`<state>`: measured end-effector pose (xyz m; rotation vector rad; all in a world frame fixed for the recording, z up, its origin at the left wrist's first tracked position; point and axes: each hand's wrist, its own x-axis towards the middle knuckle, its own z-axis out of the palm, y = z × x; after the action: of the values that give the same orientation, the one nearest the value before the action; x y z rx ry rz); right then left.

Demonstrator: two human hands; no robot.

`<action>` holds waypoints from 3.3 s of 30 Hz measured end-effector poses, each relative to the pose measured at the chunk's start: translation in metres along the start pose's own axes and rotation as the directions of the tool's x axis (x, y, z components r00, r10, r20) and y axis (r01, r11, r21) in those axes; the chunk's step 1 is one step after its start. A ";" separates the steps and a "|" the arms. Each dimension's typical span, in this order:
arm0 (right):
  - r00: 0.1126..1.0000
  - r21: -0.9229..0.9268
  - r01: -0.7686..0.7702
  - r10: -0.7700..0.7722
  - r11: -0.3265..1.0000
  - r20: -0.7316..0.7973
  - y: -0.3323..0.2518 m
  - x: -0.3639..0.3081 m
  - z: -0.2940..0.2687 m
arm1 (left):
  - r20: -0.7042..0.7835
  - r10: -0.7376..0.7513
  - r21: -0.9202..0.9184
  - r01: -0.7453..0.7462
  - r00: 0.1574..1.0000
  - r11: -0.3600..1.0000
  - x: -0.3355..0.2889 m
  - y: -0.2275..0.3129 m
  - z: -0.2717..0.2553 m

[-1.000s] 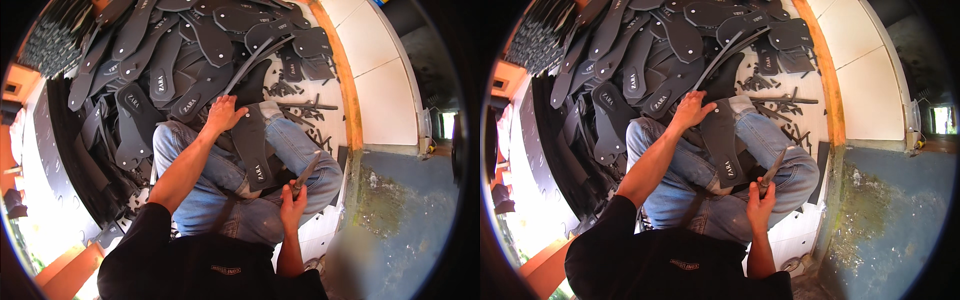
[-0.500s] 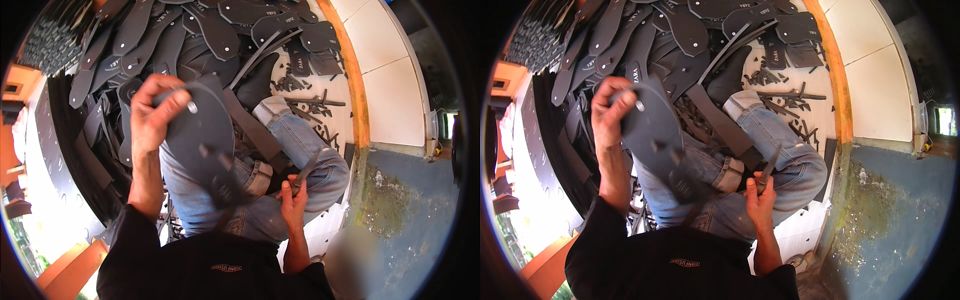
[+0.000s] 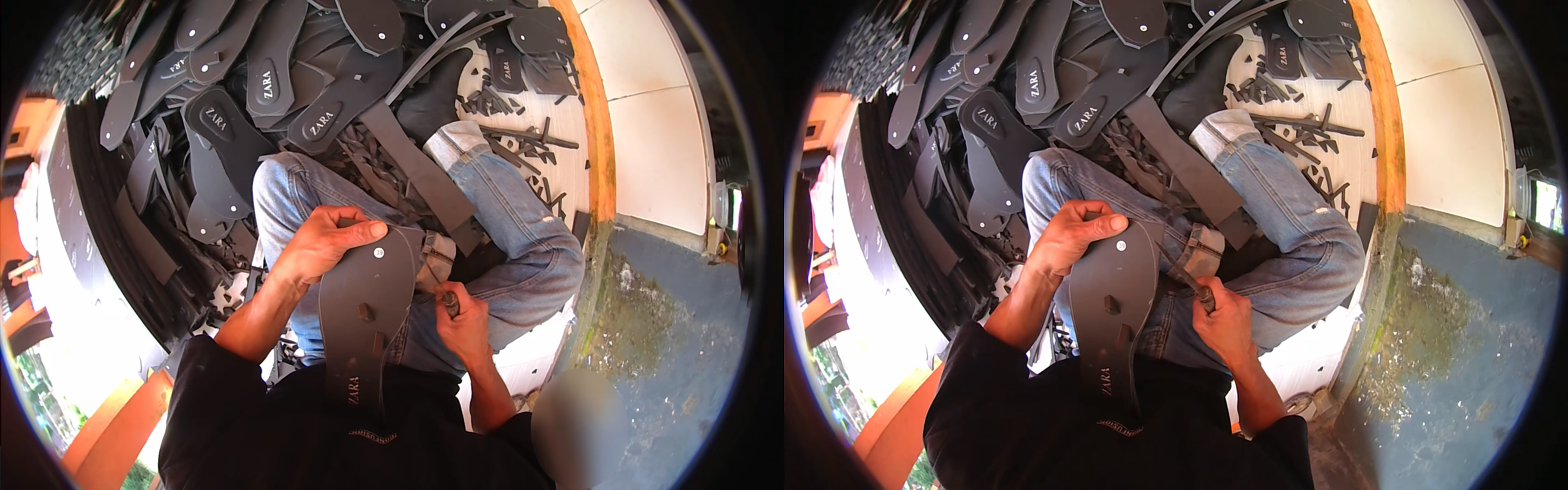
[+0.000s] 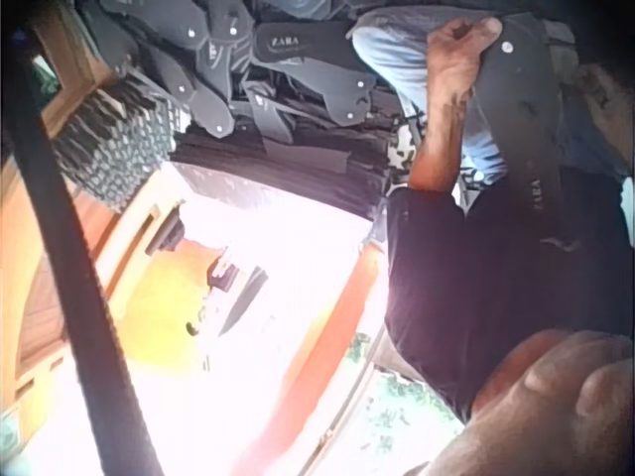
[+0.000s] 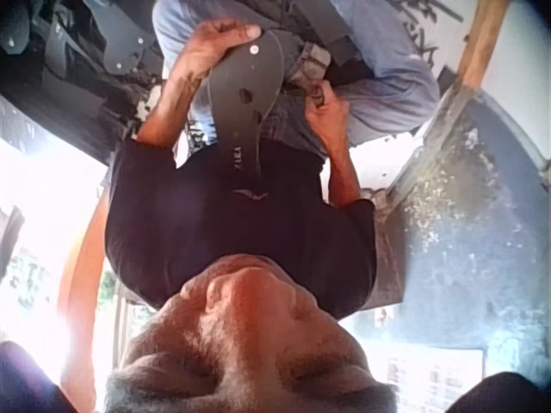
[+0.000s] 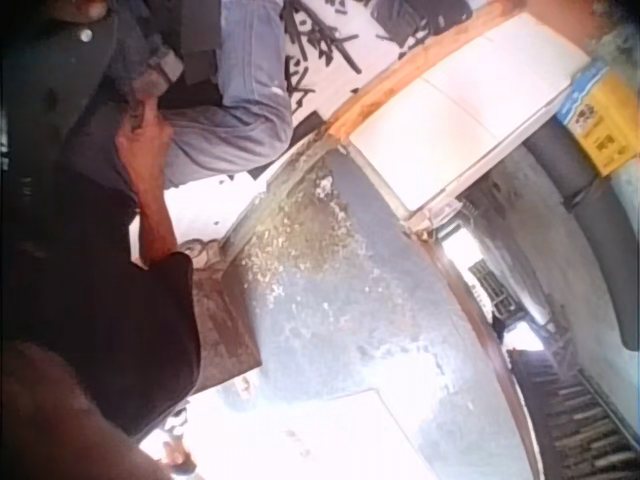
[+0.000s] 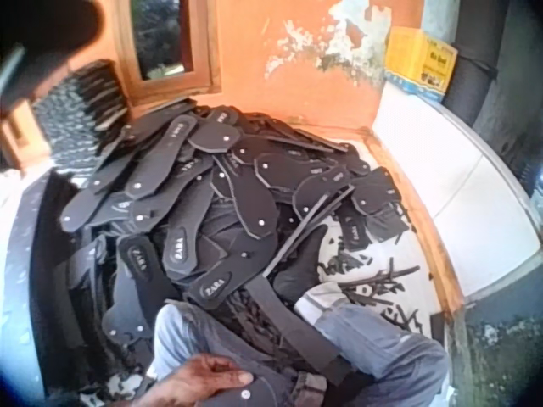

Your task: The person cuts out shoe insoles from a large sheet of material using a knife while sitting on the floor.

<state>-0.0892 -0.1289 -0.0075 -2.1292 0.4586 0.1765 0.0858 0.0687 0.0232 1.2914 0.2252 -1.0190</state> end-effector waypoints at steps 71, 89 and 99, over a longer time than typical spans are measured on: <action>0.933 0.715 -0.340 0.313 0.611 0.176 -0.006 0.050 -0.025 | 0.034 0.029 -0.393 -0.014 0.999 0.919 0.000 -0.118 0.059; 0.999 -0.032 -0.022 0.023 0.999 0.023 -0.015 0.008 0.003 | 0.027 0.135 -0.310 -0.120 0.990 0.943 -0.004 -0.021 0.000; 0.997 -0.150 0.065 -0.059 0.987 0.042 -0.014 0.023 0.007 | 0.040 0.055 -0.140 -0.048 0.998 0.989 -0.006 -0.022 0.013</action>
<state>-0.0622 -0.1220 -0.0072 -2.2815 0.3660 0.2211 0.0615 0.0619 0.0161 1.1422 0.2239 -0.9699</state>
